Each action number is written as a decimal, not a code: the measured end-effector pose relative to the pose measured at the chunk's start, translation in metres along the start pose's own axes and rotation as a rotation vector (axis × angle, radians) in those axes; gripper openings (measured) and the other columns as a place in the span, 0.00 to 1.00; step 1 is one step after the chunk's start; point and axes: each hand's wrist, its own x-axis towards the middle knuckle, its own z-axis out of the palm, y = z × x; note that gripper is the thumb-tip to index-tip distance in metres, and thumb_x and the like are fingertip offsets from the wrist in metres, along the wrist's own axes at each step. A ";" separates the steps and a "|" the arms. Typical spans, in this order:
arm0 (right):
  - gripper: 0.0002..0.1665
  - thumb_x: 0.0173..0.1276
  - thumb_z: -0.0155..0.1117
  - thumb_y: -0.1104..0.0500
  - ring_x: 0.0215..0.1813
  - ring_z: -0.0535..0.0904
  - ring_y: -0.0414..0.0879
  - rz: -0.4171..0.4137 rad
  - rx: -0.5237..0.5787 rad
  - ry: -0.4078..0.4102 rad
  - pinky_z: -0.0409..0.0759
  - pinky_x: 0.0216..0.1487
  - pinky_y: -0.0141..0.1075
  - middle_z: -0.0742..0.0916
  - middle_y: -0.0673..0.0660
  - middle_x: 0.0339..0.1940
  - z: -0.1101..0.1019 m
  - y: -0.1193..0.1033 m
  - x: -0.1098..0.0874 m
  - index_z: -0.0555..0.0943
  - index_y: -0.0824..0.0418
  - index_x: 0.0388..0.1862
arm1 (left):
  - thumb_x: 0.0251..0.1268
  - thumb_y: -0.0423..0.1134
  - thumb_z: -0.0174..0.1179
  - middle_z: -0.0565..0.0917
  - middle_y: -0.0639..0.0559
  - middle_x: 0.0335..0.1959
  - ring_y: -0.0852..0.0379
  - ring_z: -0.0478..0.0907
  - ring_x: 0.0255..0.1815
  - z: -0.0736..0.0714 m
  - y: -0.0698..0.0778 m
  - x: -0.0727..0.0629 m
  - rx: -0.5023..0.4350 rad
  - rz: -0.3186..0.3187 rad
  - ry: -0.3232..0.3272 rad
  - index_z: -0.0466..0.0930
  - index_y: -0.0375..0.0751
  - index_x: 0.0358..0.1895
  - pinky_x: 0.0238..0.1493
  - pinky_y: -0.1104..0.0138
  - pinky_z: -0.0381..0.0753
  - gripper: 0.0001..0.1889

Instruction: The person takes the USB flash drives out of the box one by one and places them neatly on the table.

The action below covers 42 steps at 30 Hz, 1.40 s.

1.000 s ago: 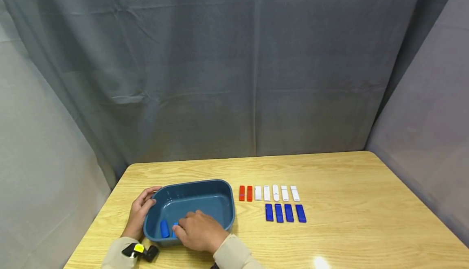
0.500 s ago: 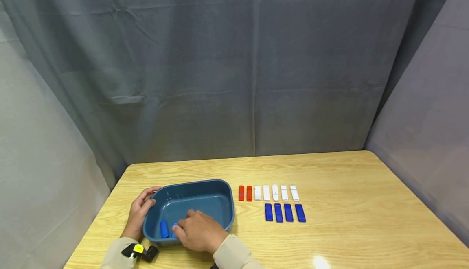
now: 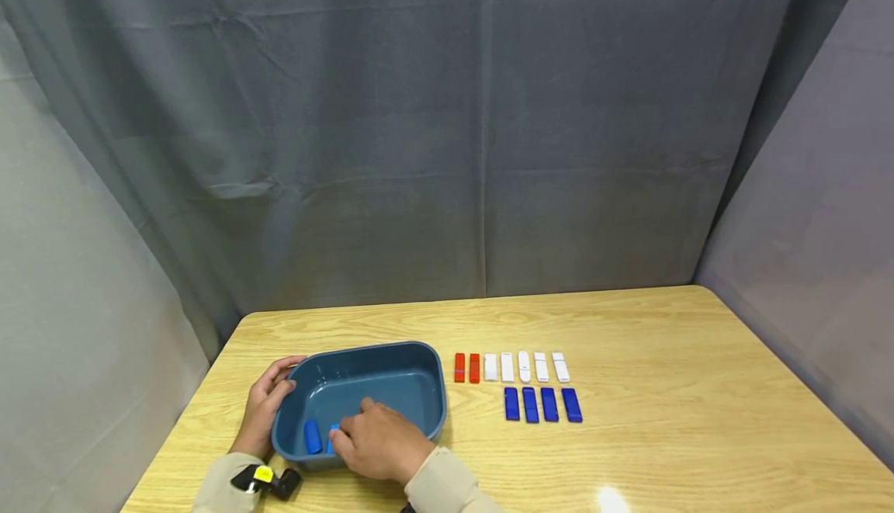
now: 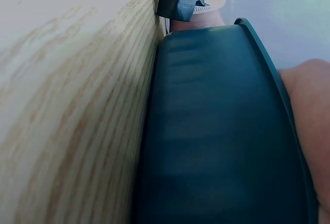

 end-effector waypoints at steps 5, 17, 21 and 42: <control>0.23 0.76 0.43 0.44 0.32 0.71 0.39 0.025 0.013 0.021 0.72 0.33 0.34 0.79 0.48 0.34 0.000 -0.001 0.000 0.85 0.50 0.47 | 0.66 0.26 0.47 0.79 0.37 0.56 0.46 0.75 0.55 0.000 -0.001 0.000 0.009 -0.002 0.000 0.72 0.33 0.61 0.51 0.71 0.73 0.20; 0.17 0.74 0.48 0.48 0.26 0.68 0.38 0.023 0.080 0.082 0.68 0.25 0.31 0.73 0.48 0.32 -0.002 -0.003 -0.002 0.81 0.48 0.29 | 0.66 0.25 0.47 0.79 0.37 0.55 0.46 0.76 0.55 0.000 -0.001 0.000 0.004 -0.004 -0.001 0.73 0.33 0.60 0.51 0.70 0.74 0.20; 0.16 0.73 0.50 0.48 0.28 0.68 0.37 0.025 0.100 0.095 0.69 0.26 0.30 0.74 0.48 0.34 -0.002 -0.003 -0.002 0.83 0.49 0.32 | 0.66 0.25 0.47 0.79 0.37 0.55 0.47 0.76 0.55 0.000 0.000 0.000 0.008 -0.004 0.003 0.73 0.33 0.60 0.51 0.70 0.74 0.20; 0.17 0.53 0.76 0.58 0.36 0.76 0.43 0.068 0.336 0.245 0.74 0.34 0.26 0.73 0.51 0.44 -0.014 0.012 -0.003 0.79 0.55 0.40 | 0.65 0.24 0.48 0.79 0.35 0.54 0.47 0.76 0.53 0.000 -0.004 0.003 -0.015 0.012 0.000 0.73 0.32 0.60 0.49 0.71 0.74 0.20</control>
